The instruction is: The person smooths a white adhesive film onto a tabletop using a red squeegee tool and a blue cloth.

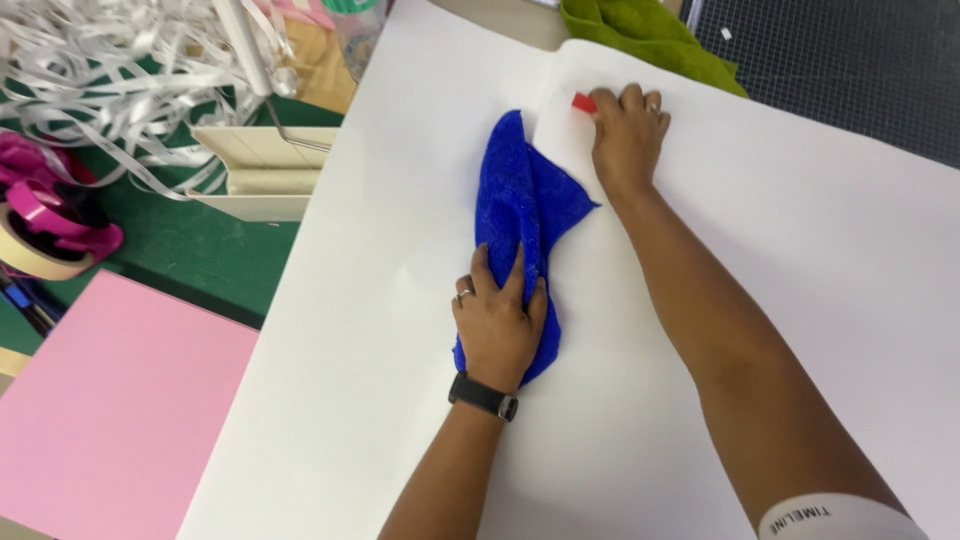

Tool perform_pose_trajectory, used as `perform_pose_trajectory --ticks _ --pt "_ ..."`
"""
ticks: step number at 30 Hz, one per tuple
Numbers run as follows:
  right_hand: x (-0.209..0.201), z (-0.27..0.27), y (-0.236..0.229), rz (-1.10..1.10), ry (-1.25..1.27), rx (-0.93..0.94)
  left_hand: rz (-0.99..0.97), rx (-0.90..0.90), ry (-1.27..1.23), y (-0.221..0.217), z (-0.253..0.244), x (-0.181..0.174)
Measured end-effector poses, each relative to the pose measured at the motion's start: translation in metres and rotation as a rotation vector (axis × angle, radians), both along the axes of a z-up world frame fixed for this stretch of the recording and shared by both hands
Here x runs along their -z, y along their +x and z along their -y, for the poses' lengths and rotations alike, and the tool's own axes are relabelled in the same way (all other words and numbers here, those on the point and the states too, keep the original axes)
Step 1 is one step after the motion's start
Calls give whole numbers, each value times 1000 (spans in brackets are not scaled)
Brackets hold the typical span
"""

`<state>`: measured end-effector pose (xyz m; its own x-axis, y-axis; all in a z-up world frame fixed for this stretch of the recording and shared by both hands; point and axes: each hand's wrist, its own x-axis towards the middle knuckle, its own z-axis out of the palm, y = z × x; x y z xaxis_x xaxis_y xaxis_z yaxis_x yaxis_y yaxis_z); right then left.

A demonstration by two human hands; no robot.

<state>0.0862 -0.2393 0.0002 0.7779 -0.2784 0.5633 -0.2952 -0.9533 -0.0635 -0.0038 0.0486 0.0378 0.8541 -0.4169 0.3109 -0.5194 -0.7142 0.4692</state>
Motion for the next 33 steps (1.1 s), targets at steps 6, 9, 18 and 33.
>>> perform_pose_trajectory --ticks 6,9,18,33 --pt "6 -9 17 -38 44 -55 -55 3 -8 3 -1 0" --pt "4 -11 30 0 6 -26 -36 0 0 1 -1 1" --pt "12 -8 59 20 -41 12 -28 3 -25 4 -2 -1" --pt "54 226 -223 -331 73 1179 -31 31 1 4 -4 6"
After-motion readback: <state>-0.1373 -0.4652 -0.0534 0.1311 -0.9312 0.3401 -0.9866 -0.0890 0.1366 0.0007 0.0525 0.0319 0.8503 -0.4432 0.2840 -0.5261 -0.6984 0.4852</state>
